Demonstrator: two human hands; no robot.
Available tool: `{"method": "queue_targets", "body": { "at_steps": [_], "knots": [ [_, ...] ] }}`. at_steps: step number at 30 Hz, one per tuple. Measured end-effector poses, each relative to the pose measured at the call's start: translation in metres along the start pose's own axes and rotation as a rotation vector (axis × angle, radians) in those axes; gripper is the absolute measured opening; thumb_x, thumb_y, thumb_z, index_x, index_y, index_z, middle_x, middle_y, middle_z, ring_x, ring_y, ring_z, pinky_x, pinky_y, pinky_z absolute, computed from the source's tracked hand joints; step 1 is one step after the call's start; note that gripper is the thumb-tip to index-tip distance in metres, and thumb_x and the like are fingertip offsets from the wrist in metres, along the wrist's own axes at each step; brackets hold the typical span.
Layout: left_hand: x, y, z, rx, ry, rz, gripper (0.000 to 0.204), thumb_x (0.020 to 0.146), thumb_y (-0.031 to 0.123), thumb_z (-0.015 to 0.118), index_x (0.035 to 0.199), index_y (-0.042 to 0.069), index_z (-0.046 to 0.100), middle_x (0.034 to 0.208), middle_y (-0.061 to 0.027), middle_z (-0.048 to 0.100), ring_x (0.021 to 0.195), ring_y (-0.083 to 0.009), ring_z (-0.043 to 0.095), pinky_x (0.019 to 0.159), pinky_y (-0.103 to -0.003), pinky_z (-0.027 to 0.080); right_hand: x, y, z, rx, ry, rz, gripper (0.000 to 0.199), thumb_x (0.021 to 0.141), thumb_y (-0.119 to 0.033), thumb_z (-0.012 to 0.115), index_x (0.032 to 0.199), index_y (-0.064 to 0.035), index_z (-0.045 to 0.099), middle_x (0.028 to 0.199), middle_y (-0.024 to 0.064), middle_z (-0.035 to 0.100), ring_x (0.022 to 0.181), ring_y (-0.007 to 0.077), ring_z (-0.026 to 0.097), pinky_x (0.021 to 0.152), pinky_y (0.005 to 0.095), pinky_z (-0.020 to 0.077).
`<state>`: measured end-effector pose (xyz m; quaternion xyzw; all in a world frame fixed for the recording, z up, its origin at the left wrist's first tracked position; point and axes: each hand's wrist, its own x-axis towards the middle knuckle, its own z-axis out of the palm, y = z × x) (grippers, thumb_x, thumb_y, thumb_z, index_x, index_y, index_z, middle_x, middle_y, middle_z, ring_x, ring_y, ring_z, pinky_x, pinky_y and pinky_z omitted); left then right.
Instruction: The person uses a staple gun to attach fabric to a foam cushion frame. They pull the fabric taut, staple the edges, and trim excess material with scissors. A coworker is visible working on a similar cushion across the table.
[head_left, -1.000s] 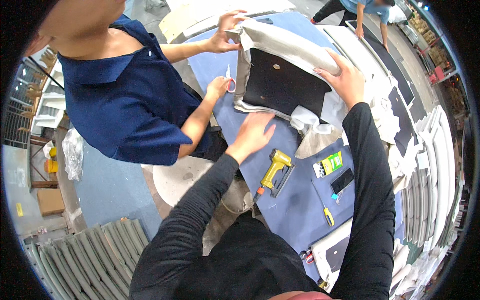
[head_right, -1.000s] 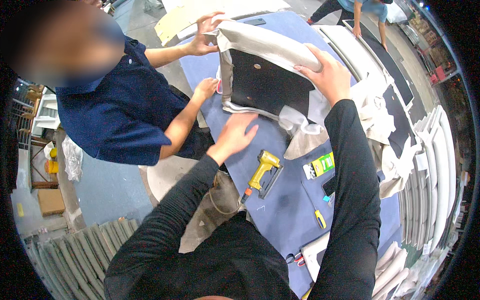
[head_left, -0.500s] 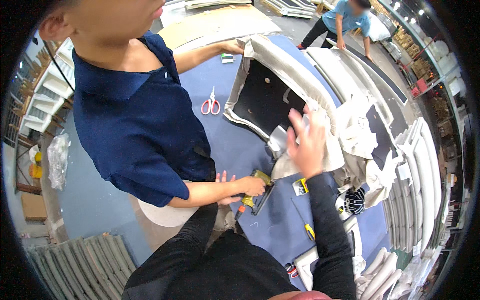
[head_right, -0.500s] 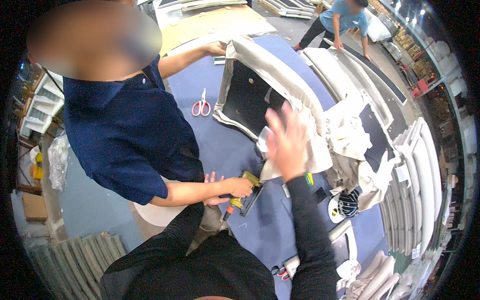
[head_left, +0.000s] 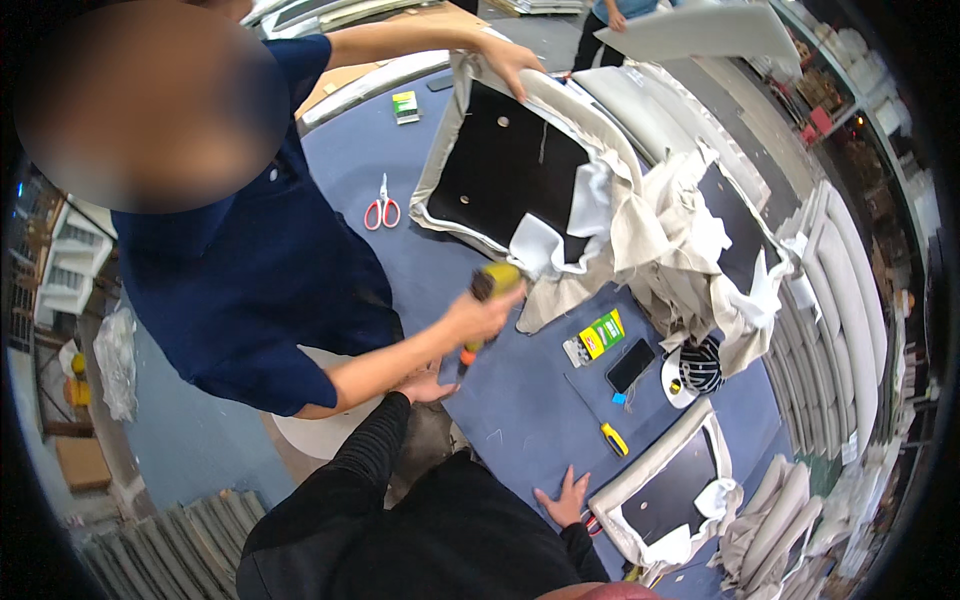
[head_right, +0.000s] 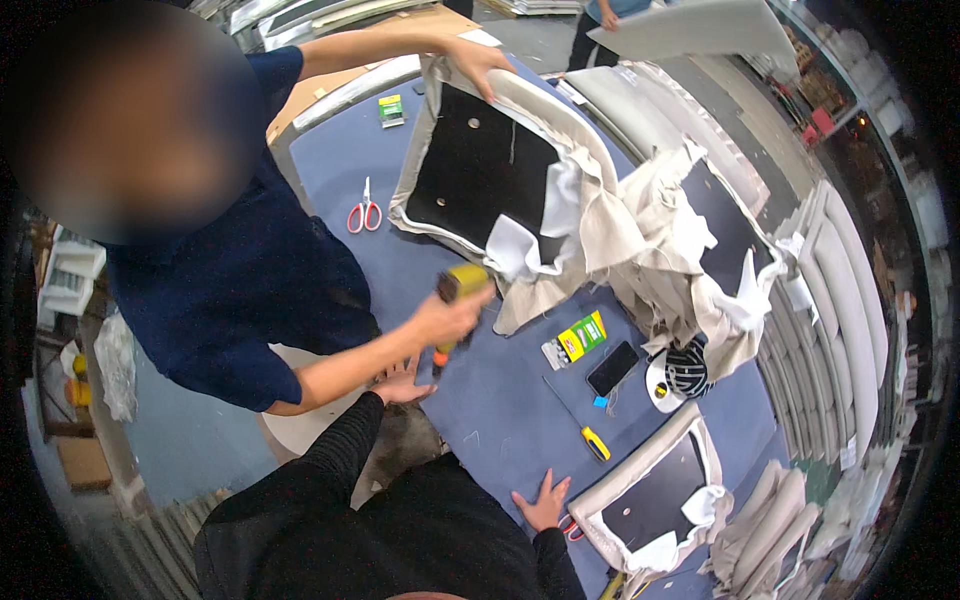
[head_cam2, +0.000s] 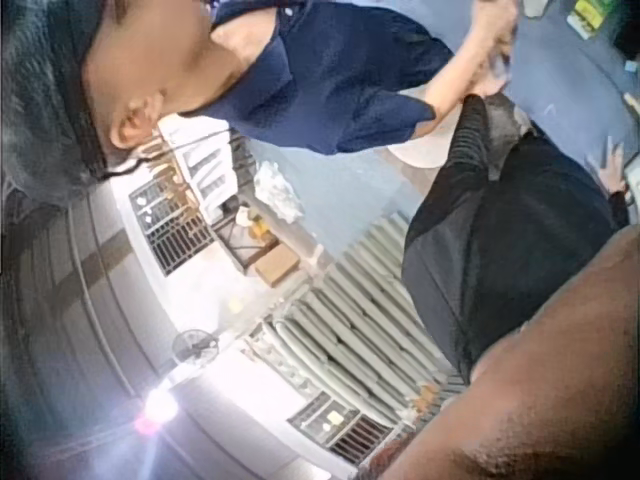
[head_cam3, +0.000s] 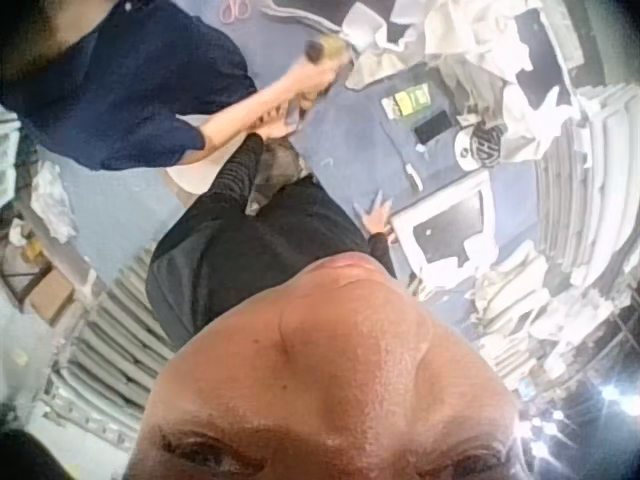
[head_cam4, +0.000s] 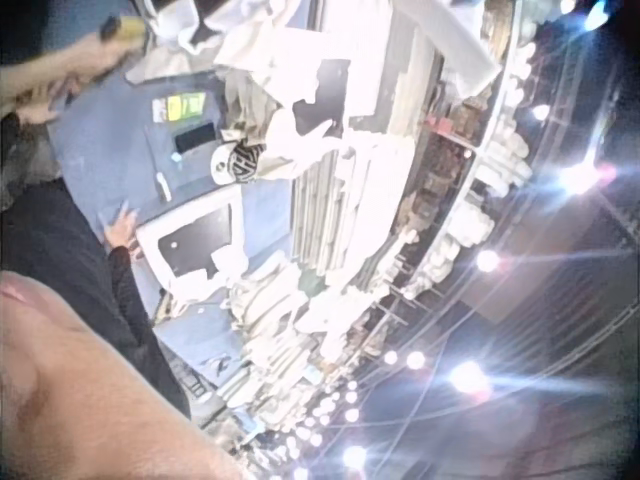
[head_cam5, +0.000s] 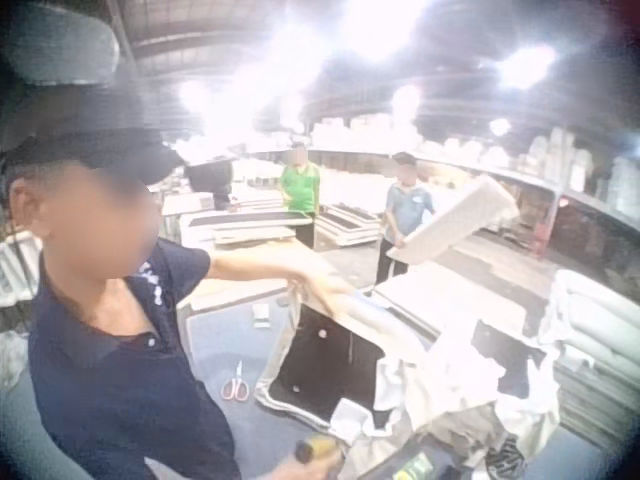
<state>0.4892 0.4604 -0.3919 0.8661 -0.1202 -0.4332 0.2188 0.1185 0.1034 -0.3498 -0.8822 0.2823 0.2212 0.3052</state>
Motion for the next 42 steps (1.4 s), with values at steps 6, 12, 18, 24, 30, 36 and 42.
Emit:
{"method": "queue_targets", "body": {
  "at_steps": [6, 12, 18, 24, 30, 36, 42],
  "knots": [
    [-0.002, -0.016, 0.017, 0.067, 0.335, -0.008, 0.084, 0.111, 0.059, 0.047, 0.175, 0.014, 0.016, 0.181, -0.0283, -0.006, 0.162, -0.0552, -0.012, 0.13, -0.066, -0.002, 0.01, -0.017, -0.007, 0.083, -0.213, 0.051, 0.138, 0.083, -0.078, 0.079, 0.177, -0.0147, 0.0, 0.168, 0.0447, -0.029, 0.159, 0.0628, -0.023, 0.127, 0.0743, 0.0047],
    [-0.028, -0.02, 0.015, -0.888, 0.931, 0.099, 0.046, 0.117, 0.037, 0.049, 0.141, 0.002, 0.066, 0.137, -0.0204, 0.073, 0.131, -0.03, 0.067, 0.113, -0.036, 0.048, -0.003, 0.027, -0.045, 0.319, -0.063, -0.114, 0.082, 0.104, -0.049, 0.074, 0.166, -0.0045, 0.044, 0.175, 0.0309, 0.03, 0.162, 0.0369, 0.036, 0.128, 0.0415, 0.0337],
    [-0.074, -0.025, 0.039, -0.473, 1.031, -0.045, 0.025, 0.102, 0.014, 0.068, 0.122, 0.0, 0.07, 0.112, -0.0176, 0.075, 0.103, -0.0326, 0.073, 0.093, -0.044, 0.057, -0.028, 0.045, -0.055, 0.816, -0.168, 0.132, 0.073, 0.107, -0.039, 0.074, 0.164, -0.0036, 0.046, 0.131, 0.0118, 0.07, 0.119, 0.0176, 0.066, 0.106, 0.0321, 0.0509],
    [-0.089, -0.006, 0.083, -0.335, 0.849, 0.045, 0.026, 0.098, 0.016, 0.07, 0.12, 0.002, 0.071, 0.116, -0.0186, 0.075, 0.103, -0.0355, 0.074, 0.091, -0.045, 0.058, -0.066, 0.075, -0.025, 0.464, -0.078, 0.018, 0.07, 0.103, -0.045, 0.076, 0.156, -0.0032, 0.056, 0.124, 0.0153, 0.075, 0.11, 0.0213, 0.071, 0.099, 0.0359, 0.0551],
    [-0.08, 0.001, 0.091, -0.429, 0.569, 0.015, 0.022, 0.099, 0.021, 0.07, 0.103, 0.0, 0.073, 0.092, -0.0158, 0.077, 0.086, -0.031, 0.075, 0.081, -0.044, 0.058, -0.083, 0.074, -0.012, 0.31, 0.027, -0.002, 0.066, 0.101, -0.049, 0.077, 0.152, -0.0102, 0.062, 0.116, 0.0181, 0.078, 0.102, 0.0253, 0.075, 0.092, 0.0383, 0.0582],
    [-0.083, 0.012, 0.065, -0.328, 0.208, 0.081, 0.043, 0.1, 0.036, 0.071, 0.076, 0.0, 0.073, 0.067, -0.0109, 0.071, 0.064, -0.022, 0.07, 0.066, -0.04, 0.055, -0.084, 0.079, -0.011, 0.341, 0.052, 0.011, 0.067, 0.099, -0.049, 0.079, 0.151, -0.0104, 0.062, 0.116, 0.0189, 0.078, 0.101, 0.027, 0.077, 0.092, 0.0398, 0.0597],
    [-0.077, 0.017, 0.068, -0.264, 0.115, 0.159, 0.048, 0.099, 0.048, 0.071, 0.077, 0.005, 0.078, 0.071, -0.0123, 0.074, 0.068, -0.0272, 0.072, 0.071, -0.041, 0.056, -0.081, 0.063, -0.029, 0.3, 0.052, 0.015, 0.066, 0.1, -0.048, 0.077, 0.152, -0.0108, 0.061, 0.119, 0.0197, 0.077, 0.103, 0.029, 0.077, 0.094, 0.0406, 0.0595]
  ]
}}
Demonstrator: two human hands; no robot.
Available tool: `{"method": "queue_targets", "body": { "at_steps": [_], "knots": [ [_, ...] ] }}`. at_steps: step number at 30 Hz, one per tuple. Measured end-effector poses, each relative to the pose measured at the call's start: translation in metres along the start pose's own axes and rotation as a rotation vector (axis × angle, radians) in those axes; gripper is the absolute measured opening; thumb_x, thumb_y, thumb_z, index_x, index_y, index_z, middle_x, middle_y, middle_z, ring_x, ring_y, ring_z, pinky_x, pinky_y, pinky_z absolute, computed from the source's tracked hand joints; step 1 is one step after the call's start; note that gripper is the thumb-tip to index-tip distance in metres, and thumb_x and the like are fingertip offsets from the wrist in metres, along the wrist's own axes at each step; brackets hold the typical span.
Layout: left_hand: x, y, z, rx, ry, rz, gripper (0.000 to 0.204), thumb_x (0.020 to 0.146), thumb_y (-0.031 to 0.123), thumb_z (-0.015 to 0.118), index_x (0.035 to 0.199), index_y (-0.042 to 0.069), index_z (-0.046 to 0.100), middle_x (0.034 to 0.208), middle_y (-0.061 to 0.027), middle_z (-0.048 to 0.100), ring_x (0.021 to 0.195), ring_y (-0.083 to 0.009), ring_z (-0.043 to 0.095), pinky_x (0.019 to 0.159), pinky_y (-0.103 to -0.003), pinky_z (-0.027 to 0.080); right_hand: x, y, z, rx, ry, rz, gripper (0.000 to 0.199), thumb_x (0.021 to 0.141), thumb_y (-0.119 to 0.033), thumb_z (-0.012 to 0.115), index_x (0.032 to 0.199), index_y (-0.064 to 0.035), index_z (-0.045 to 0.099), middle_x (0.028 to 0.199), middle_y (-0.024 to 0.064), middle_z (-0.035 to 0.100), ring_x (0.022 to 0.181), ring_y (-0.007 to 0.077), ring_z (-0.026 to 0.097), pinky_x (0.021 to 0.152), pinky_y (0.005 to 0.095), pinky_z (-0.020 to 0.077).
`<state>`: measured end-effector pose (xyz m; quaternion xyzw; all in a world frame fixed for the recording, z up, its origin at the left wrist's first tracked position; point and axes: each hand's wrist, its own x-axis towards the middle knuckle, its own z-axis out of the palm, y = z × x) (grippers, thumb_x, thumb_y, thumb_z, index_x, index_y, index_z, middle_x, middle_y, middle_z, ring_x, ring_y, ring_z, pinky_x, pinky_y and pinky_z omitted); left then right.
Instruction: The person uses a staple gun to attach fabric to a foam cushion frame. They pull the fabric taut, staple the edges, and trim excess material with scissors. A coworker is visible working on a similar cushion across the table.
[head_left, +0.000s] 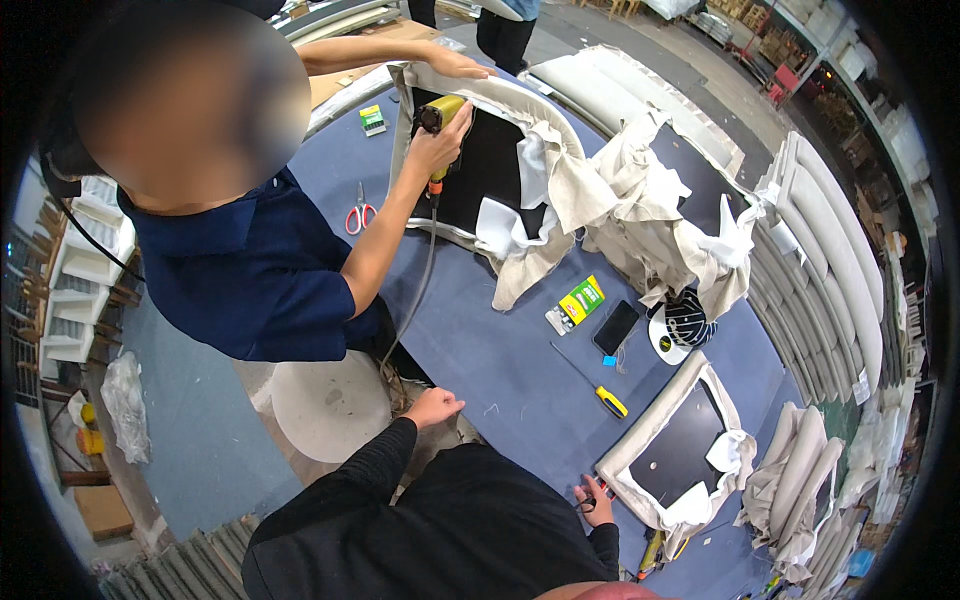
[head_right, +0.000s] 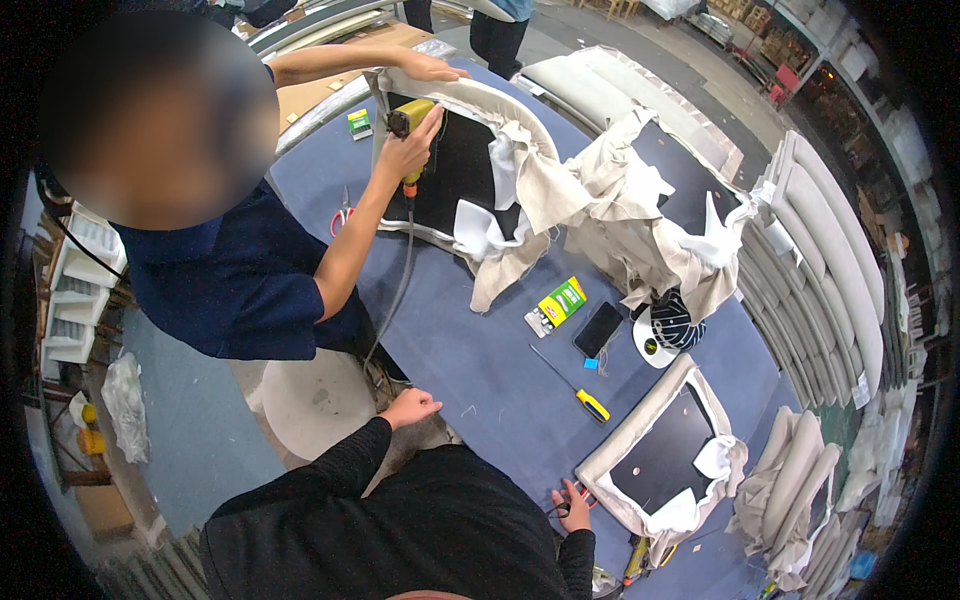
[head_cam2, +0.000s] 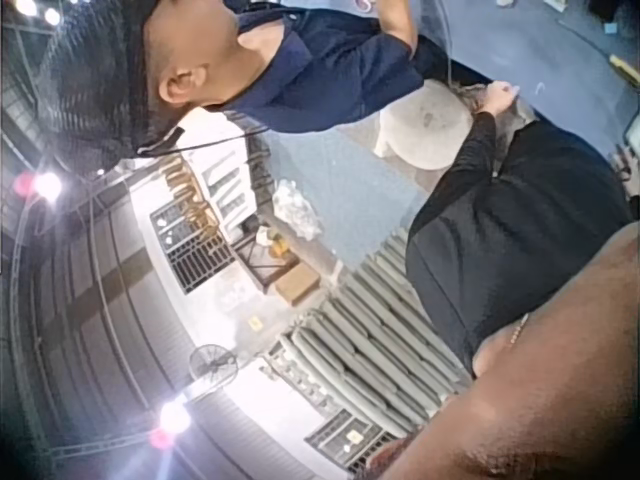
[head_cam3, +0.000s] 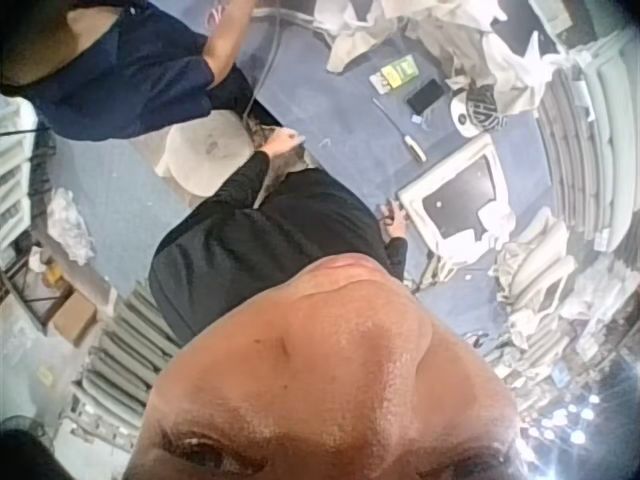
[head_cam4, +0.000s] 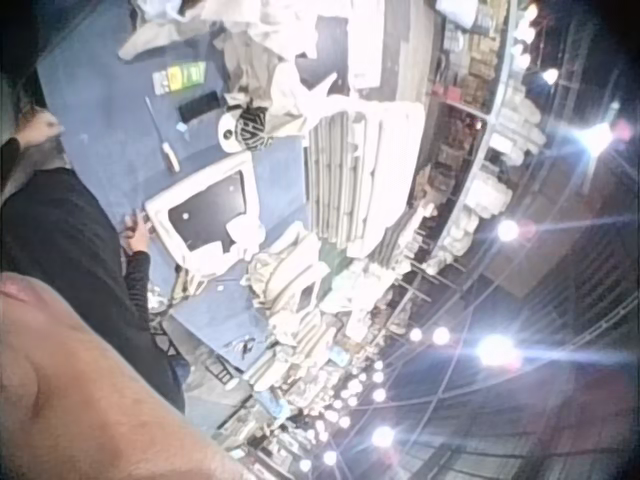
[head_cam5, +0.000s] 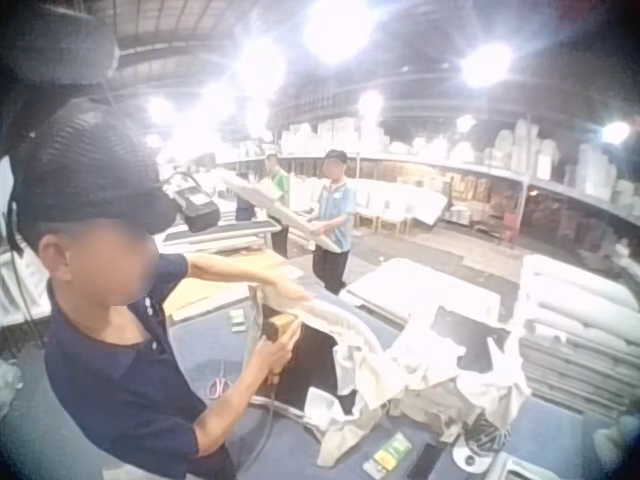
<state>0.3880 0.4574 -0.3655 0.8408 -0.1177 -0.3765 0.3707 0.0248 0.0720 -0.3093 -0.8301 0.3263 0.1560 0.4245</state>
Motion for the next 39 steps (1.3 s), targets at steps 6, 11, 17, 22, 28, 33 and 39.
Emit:
{"method": "queue_targets", "body": {
  "at_steps": [6, 11, 17, 22, 28, 33, 39],
  "knots": [
    [0.005, 0.012, -0.005, 0.051, -0.061, -0.014, 0.047, 0.099, 0.05, 0.071, 0.078, 0.008, 0.081, 0.076, -0.0121, 0.076, 0.077, -0.0296, 0.074, 0.076, -0.042, 0.056, 0.012, 0.007, 0.003, 0.006, -0.029, -0.013, 0.066, 0.101, -0.046, 0.077, 0.153, -0.0107, 0.06, 0.121, 0.0204, 0.077, 0.11, 0.0308, 0.076, 0.1, 0.0425, 0.0577],
    [0.005, 0.013, -0.01, 0.034, -0.095, -0.005, 0.046, 0.099, 0.049, 0.071, 0.078, 0.009, 0.082, 0.077, -0.0118, 0.077, 0.076, -0.0294, 0.075, 0.076, -0.042, 0.056, 0.021, 0.016, 0.01, 0.033, -0.035, 0.021, 0.067, 0.102, -0.045, 0.077, 0.154, -0.009, 0.058, 0.118, 0.0175, 0.077, 0.109, 0.027, 0.075, 0.098, 0.0397, 0.057],
    [0.014, 0.029, -0.019, 0.111, -0.056, 0.037, 0.046, 0.098, 0.047, 0.073, 0.077, 0.006, 0.081, 0.076, -0.0154, 0.076, 0.071, -0.0335, 0.073, 0.073, -0.043, 0.057, 0.019, 0.008, 0.006, 0.029, -0.029, 0.011, 0.066, 0.101, -0.044, 0.078, 0.153, -0.009, 0.059, 0.119, 0.0192, 0.076, 0.11, 0.0286, 0.075, 0.097, 0.0402, 0.0582],
    [0.039, 0.059, -0.035, 0.217, 0.443, 0.216, 0.032, 0.097, 0.038, 0.074, 0.094, 0.007, 0.08, 0.078, -0.012, 0.072, 0.079, -0.0344, 0.072, 0.079, -0.045, 0.056, 0.03, -0.031, -0.014, 0.049, -0.07, -0.015, 0.056, 0.101, -0.039, 0.078, 0.143, -0.0044, 0.067, 0.111, 0.0145, 0.078, 0.101, 0.0213, 0.075, 0.092, 0.0374, 0.0582],
    [0.074, 0.05, -0.048, 0.423, 0.693, 0.489, 0.045, 0.094, 0.033, 0.075, 0.131, 0.009, 0.066, 0.133, -0.0137, 0.06, 0.134, -0.0345, 0.054, 0.111, -0.051, 0.04, 0.084, -0.118, -0.071, 0.02, -0.315, 0.072, 0.039, 0.104, -0.037, 0.075, 0.12, -0.0019, 0.08, 0.096, 0.0082, 0.081, 0.092, 0.0156, 0.074, 0.086, 0.0338, 0.0577],
    [0.077, 0.046, -0.046, 0.468, 0.723, 0.464, 0.048, 0.092, 0.032, 0.075, 0.134, 0.011, 0.066, 0.139, -0.0124, 0.059, 0.138, -0.0319, 0.052, 0.115, -0.052, 0.038, 0.145, -0.281, -0.129, -0.263, -0.141, -0.343, 0.041, 0.102, -0.03, 0.077, 0.134, -0.0049, 0.074, 0.103, 0.0143, 0.081, 0.096, 0.0228, 0.078, 0.086, 0.0381, 0.0599],
    [0.076, 0.042, -0.05, 0.422, 0.744, 0.453, 0.046, 0.089, 0.03, 0.075, 0.131, 0.012, 0.068, 0.137, -0.0102, 0.061, 0.135, -0.031, 0.055, 0.114, -0.051, 0.039, 0.227, -0.498, -0.145, -0.193, 0.15, -0.828, 0.038, 0.1, -0.018, 0.075, 0.134, -0.0021, 0.073, 0.119, 0.0164, 0.081, 0.113, 0.027, 0.078, 0.102, 0.0379, 0.0569]
  ]
}}
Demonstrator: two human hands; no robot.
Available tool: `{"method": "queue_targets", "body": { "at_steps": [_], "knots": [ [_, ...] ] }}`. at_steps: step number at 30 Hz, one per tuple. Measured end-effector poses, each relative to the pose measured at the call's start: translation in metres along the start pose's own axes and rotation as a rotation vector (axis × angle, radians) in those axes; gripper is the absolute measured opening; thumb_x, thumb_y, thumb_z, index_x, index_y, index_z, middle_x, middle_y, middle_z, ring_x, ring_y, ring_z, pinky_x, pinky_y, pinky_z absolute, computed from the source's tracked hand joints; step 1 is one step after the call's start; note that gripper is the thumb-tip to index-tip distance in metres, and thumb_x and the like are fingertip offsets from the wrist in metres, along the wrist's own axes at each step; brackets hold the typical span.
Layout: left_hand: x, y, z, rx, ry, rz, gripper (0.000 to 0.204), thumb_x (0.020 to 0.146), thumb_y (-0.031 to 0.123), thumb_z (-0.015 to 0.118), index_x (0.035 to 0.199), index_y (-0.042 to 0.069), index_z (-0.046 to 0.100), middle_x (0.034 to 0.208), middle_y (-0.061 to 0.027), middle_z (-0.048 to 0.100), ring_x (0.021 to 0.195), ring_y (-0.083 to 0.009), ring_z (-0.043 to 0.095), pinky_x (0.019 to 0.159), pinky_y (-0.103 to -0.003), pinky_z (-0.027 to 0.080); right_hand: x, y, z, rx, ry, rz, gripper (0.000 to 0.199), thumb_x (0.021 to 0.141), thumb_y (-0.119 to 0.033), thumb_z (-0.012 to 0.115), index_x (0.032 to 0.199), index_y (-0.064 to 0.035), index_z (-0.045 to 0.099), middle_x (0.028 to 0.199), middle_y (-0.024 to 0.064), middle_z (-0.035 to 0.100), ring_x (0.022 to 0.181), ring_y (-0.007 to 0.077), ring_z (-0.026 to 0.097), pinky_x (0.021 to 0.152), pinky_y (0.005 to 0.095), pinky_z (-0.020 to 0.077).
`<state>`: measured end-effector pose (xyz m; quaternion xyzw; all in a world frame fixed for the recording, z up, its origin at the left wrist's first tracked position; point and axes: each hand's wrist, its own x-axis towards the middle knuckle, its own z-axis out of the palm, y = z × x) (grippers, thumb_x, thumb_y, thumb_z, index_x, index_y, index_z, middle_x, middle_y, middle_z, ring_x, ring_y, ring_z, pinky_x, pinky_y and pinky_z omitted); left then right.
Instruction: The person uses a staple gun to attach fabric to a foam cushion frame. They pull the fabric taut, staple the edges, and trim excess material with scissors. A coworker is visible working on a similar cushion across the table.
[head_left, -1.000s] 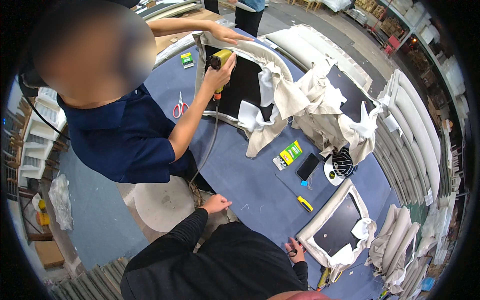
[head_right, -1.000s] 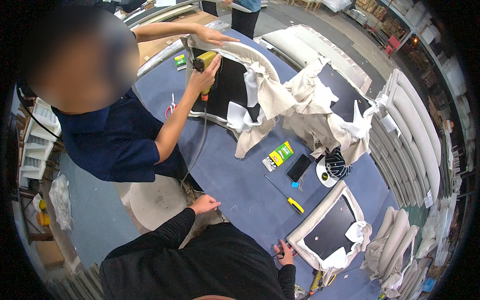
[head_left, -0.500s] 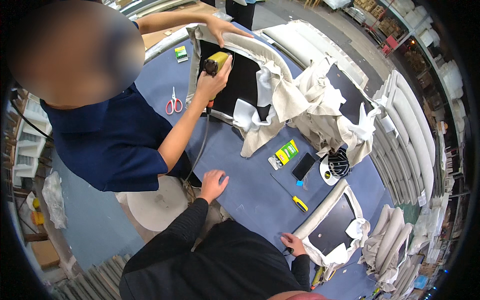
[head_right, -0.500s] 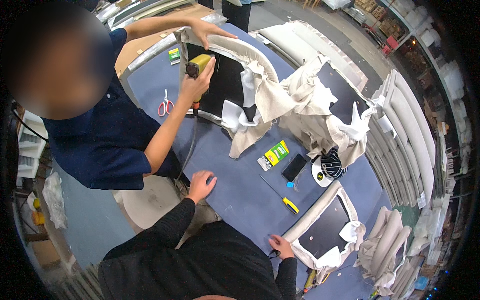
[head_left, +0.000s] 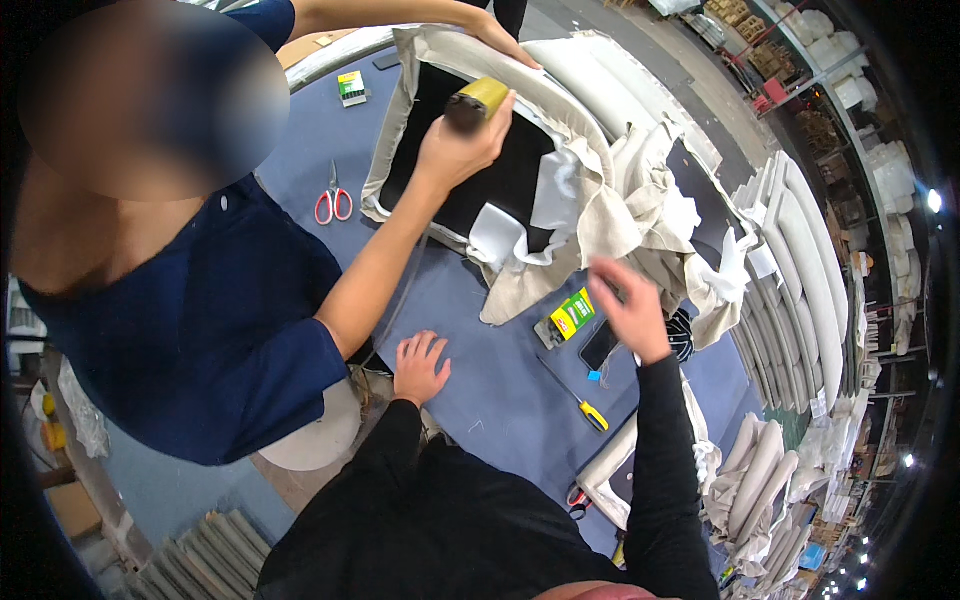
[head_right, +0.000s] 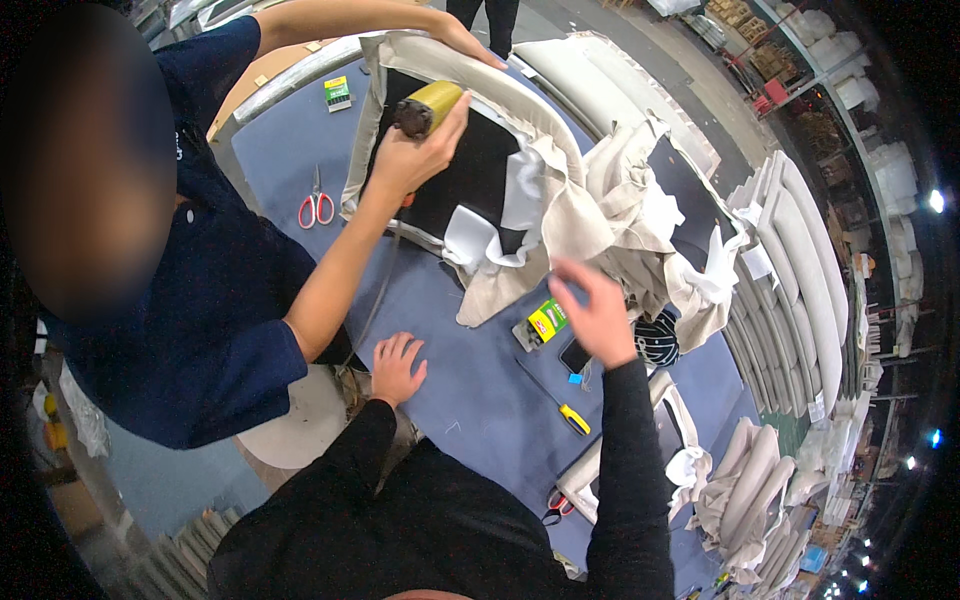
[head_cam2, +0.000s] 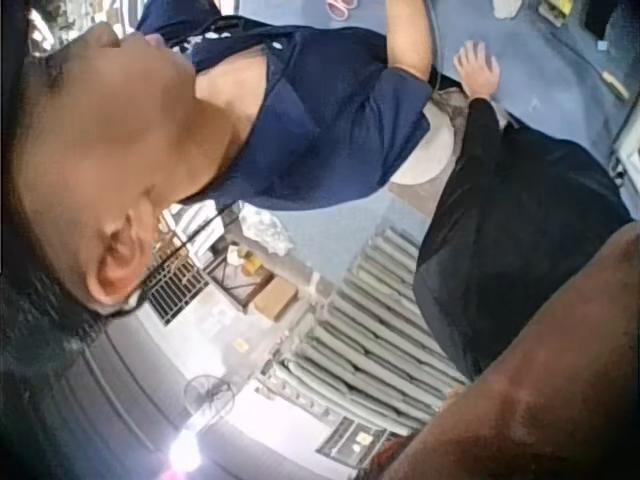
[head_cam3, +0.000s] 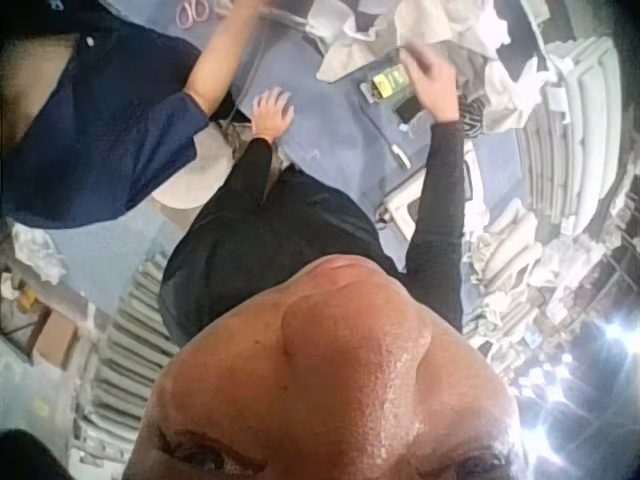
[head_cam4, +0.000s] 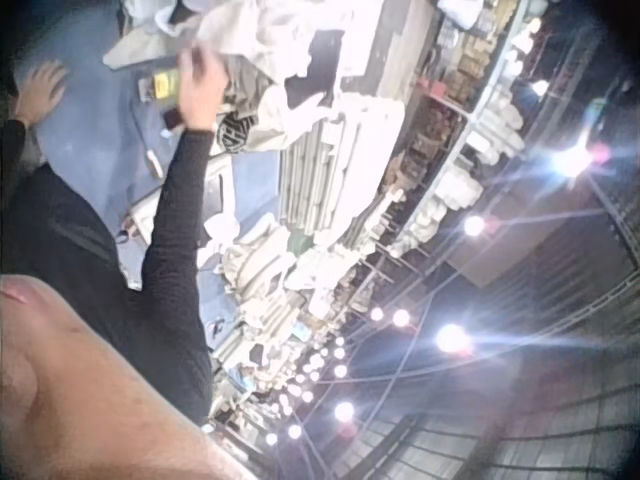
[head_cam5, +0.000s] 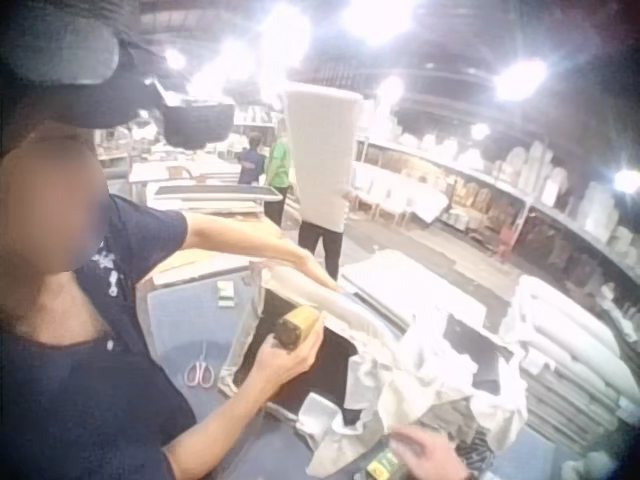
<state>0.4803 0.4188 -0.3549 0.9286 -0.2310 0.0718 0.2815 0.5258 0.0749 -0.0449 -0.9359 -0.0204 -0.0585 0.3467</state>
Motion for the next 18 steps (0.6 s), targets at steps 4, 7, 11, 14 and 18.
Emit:
{"method": "queue_targets", "body": {
  "at_steps": [4, 7, 11, 14, 18],
  "knots": [
    [0.0, -0.004, 0.0, -0.015, 0.017, -0.005, 0.045, 0.089, 0.029, 0.075, 0.13, 0.012, 0.069, 0.136, -0.01, 0.063, 0.135, -0.0304, 0.056, 0.113, -0.051, 0.04, 0.129, -0.022, 0.008, -0.164, 0.247, -0.309, 0.057, 0.095, -0.025, 0.08, 0.147, -0.0089, 0.064, 0.151, 0.0209, 0.063, 0.141, 0.0384, 0.06, 0.117, 0.0445, 0.0469],
    [0.001, -0.002, 0.003, -0.033, 0.007, -0.001, 0.044, 0.089, 0.029, 0.074, 0.13, 0.012, 0.069, 0.136, -0.0095, 0.063, 0.135, -0.0302, 0.057, 0.113, -0.051, 0.04, 0.189, -0.002, 0.016, -0.362, 0.402, -0.26, 0.075, 0.091, -0.033, 0.085, 0.157, -0.0123, 0.055, 0.158, 0.0238, 0.055, 0.146, 0.0426, 0.053, 0.12, 0.0481, 0.0444],
    [0.004, -0.002, 0.007, -0.019, 0.003, 0.004, 0.044, 0.089, 0.029, 0.075, 0.13, 0.013, 0.069, 0.136, -0.0089, 0.064, 0.135, -0.0301, 0.057, 0.113, -0.051, 0.04, 0.222, 0.035, 0.04, -0.288, 0.376, -0.159, 0.095, 0.084, -0.04, 0.089, 0.165, -0.0212, 0.043, 0.152, 0.0224, 0.055, 0.139, 0.0462, 0.055, 0.115, 0.0541, 0.0452],
    [0.002, -0.005, 0.003, 0.003, -0.003, -0.017, 0.045, 0.089, 0.029, 0.076, 0.13, 0.013, 0.069, 0.135, -0.0085, 0.064, 0.135, -0.0298, 0.057, 0.114, -0.051, 0.04, 0.216, 0.03, 0.056, -0.381, 0.432, -0.155, 0.095, 0.087, -0.035, 0.087, 0.167, -0.016, 0.039, 0.144, 0.0232, 0.058, 0.134, 0.0426, 0.058, 0.116, 0.0495, 0.045],
    [0.004, -0.004, 0.003, 0.018, -0.004, -0.022, 0.045, 0.087, 0.028, 0.077, 0.13, 0.013, 0.07, 0.135, -0.0081, 0.064, 0.135, -0.0294, 0.058, 0.114, -0.051, 0.04, 0.212, 0.038, 0.053, -0.352, 0.443, -0.184, 0.095, 0.086, -0.033, 0.088, 0.167, -0.017, 0.039, 0.144, 0.0217, 0.058, 0.134, 0.0429, 0.057, 0.115, 0.0505, 0.0448]
  ]
}}
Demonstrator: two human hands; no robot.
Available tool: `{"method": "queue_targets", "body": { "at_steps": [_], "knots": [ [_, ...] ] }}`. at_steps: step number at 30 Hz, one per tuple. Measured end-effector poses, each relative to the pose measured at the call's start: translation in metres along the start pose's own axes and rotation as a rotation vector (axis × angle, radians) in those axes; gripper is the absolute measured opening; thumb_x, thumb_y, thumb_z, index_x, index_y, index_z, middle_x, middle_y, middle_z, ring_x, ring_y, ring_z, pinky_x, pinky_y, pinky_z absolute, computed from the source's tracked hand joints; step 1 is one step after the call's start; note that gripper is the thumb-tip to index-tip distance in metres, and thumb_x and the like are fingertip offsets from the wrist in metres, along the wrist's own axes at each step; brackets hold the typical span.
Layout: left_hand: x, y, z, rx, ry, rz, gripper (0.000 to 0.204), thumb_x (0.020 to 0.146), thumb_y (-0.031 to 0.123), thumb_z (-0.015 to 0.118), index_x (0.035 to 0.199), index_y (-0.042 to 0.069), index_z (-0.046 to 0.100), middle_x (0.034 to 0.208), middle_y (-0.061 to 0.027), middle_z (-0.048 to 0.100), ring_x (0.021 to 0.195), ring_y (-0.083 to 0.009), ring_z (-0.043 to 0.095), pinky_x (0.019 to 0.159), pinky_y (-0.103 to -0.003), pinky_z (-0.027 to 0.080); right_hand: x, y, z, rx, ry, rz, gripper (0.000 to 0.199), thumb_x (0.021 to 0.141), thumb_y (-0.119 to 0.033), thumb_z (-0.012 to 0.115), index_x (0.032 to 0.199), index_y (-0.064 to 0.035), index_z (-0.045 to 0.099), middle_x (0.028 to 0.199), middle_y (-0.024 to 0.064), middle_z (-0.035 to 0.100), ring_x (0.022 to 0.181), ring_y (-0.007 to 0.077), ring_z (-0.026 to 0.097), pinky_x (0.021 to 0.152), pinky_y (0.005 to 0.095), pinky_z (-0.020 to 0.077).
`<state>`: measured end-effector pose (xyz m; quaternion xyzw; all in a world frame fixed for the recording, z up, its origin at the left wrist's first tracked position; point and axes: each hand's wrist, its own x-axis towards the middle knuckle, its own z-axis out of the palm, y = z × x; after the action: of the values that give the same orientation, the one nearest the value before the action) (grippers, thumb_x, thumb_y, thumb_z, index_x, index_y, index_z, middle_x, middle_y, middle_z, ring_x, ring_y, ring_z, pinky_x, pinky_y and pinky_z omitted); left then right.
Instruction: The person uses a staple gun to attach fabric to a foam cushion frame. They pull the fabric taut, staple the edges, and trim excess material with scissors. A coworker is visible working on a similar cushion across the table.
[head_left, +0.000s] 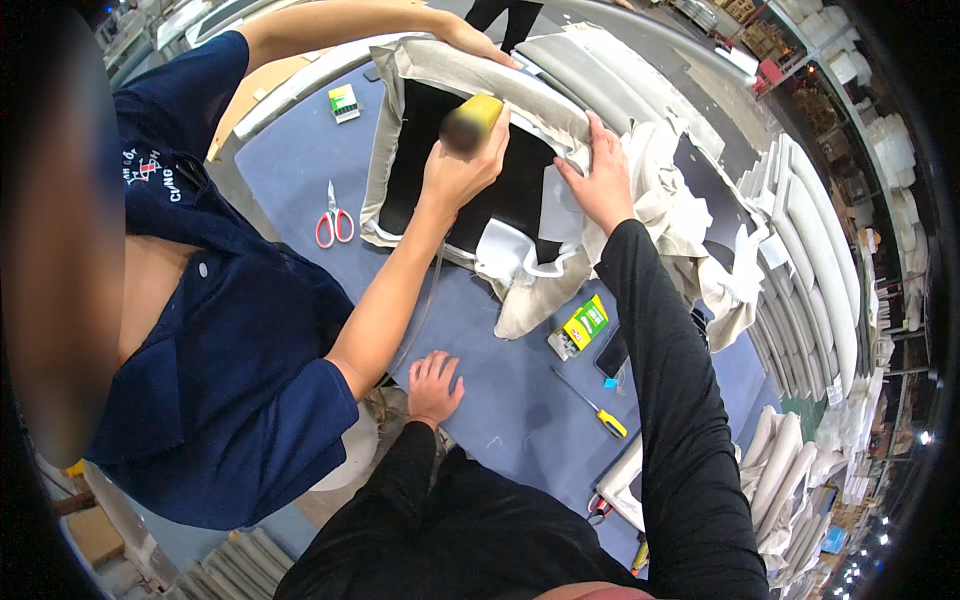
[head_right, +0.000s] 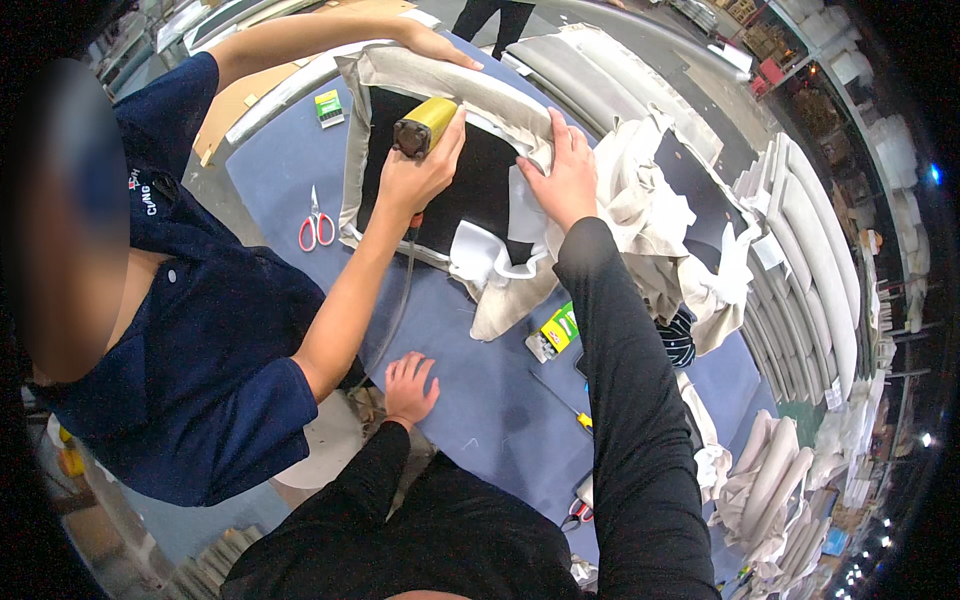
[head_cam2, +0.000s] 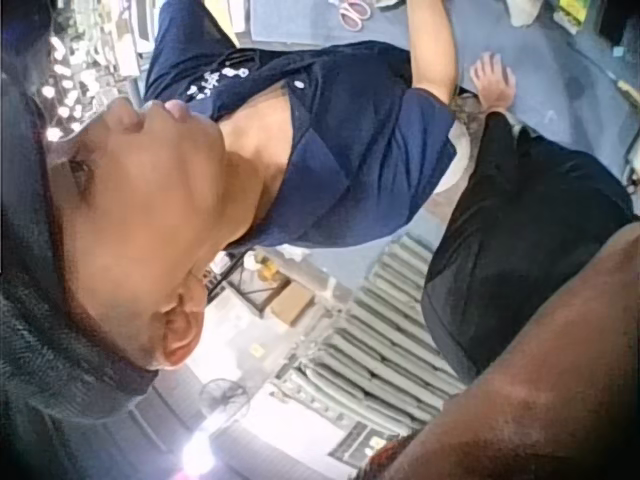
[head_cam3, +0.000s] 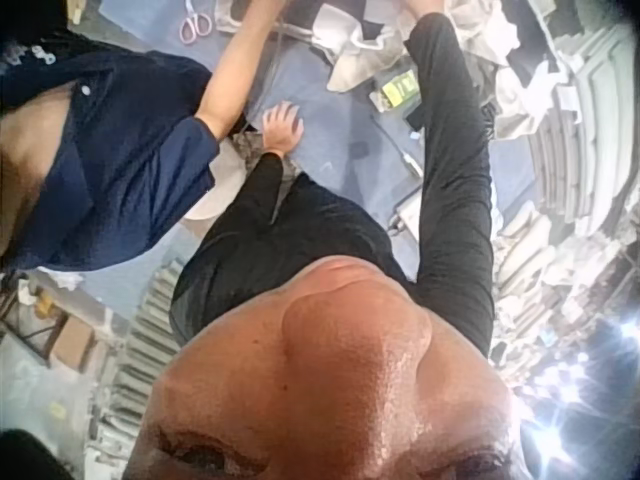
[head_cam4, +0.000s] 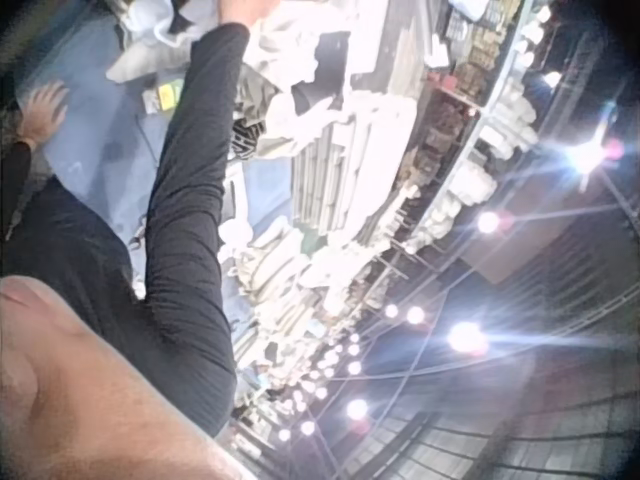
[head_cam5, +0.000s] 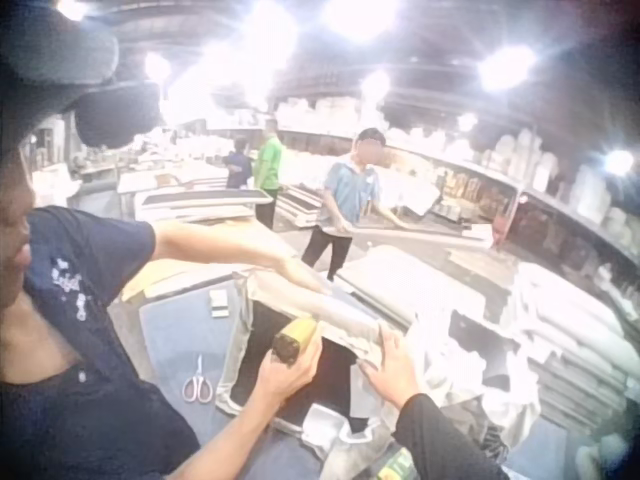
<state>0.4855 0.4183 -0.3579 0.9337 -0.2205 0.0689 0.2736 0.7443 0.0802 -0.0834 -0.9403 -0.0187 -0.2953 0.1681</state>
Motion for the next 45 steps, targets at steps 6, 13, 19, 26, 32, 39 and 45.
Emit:
{"method": "queue_targets", "body": {
  "at_steps": [6, 13, 19, 26, 32, 39, 45],
  "knots": [
    [0.0, 0.0, 0.002, 0.0, -0.006, 0.014, 0.046, 0.087, 0.028, 0.077, 0.13, 0.013, 0.07, 0.136, -0.0078, 0.064, 0.136, -0.0292, 0.058, 0.114, -0.051, 0.04, -0.002, 0.009, -0.003, 0.097, -0.005, -0.013, 0.096, 0.084, -0.03, 0.089, 0.166, -0.0201, 0.041, 0.142, 0.0194, 0.058, 0.131, 0.0427, 0.058, 0.112, 0.0515, 0.0464],
    [-0.001, 0.0, 0.004, 0.009, -0.001, 0.021, 0.046, 0.088, 0.027, 0.076, 0.131, 0.013, 0.069, 0.136, -0.0087, 0.064, 0.136, -0.03, 0.057, 0.113, -0.051, 0.04, 0.0, 0.001, 0.0, 0.059, 0.002, 0.002, 0.096, 0.084, -0.03, 0.09, 0.166, -0.0205, 0.042, 0.145, 0.0191, 0.057, 0.133, 0.0422, 0.057, 0.114, 0.0506, 0.0455],
    [0.0, -0.001, 0.001, -0.005, -0.014, 0.024, 0.046, 0.088, 0.027, 0.076, 0.131, 0.012, 0.069, 0.136, -0.0091, 0.063, 0.135, -0.0311, 0.057, 0.114, -0.052, 0.039, -0.003, 0.002, -0.001, 0.03, 0.025, 0.011, 0.096, 0.083, -0.03, 0.09, 0.166, -0.0221, 0.042, 0.145, 0.0194, 0.058, 0.134, 0.0421, 0.057, 0.115, 0.0509, 0.0447],
    [0.0, -0.001, 0.004, 0.016, -0.033, 0.013, 0.046, 0.088, 0.029, 0.075, 0.131, 0.012, 0.07, 0.136, -0.0085, 0.063, 0.136, -0.0303, 0.056, 0.114, -0.052, 0.038, 0.0, 0.002, 0.001, 0.083, 0.019, 0.014, 0.094, 0.083, -0.03, 0.091, 0.165, -0.0246, 0.045, 0.145, 0.0188, 0.059, 0.135, 0.0417, 0.057, 0.115, 0.0511, 0.0454],
    [-0.001, 0.0, 0.006, 0.012, -0.057, 0.002, 0.045, 0.089, 0.029, 0.074, 0.131, 0.013, 0.07, 0.137, -0.0079, 0.063, 0.137, -0.0297, 0.056, 0.115, -0.051, 0.038, 0.007, -0.004, 0.006, 0.04, 0.007, 0.043, 0.093, 0.083, -0.03, 0.091, 0.164, -0.0276, 0.046, 0.147, 0.0175, 0.059, 0.135, 0.0416, 0.057, 0.116, 0.0512, 0.0457],
    [-0.001, 0.0, 0.005, 0.001, -0.055, 0.003, 0.043, 0.091, 0.029, 0.073, 0.131, 0.012, 0.07, 0.138, -0.0087, 0.063, 0.138, -0.0308, 0.055, 0.115, -0.051, 0.037, 0.006, -0.004, 0.009, 0.067, 0.0, 0.069, 0.093, 0.083, -0.029, 0.091, 0.165, -0.0291, 0.046, 0.15, 0.0171, 0.057, 0.139, 0.0412, 0.055, 0.118, 0.051, 0.0434],
    [0.0, 0.0, 0.006, -0.004, -0.053, 0.012, 0.043, 0.092, 0.028, 0.073, 0.132, 0.012, 0.069, 0.138, -0.0095, 0.063, 0.138, -0.0312, 0.055, 0.116, -0.052, 0.037, 0.007, 0.0, 0.01, 0.05, 0.001, 0.063, 0.094, 0.083, -0.029, 0.091, 0.165, -0.029, 0.045, 0.151, 0.017, 0.057, 0.139, 0.0409, 0.055, 0.119, 0.0512, 0.0427]
  ]
}}
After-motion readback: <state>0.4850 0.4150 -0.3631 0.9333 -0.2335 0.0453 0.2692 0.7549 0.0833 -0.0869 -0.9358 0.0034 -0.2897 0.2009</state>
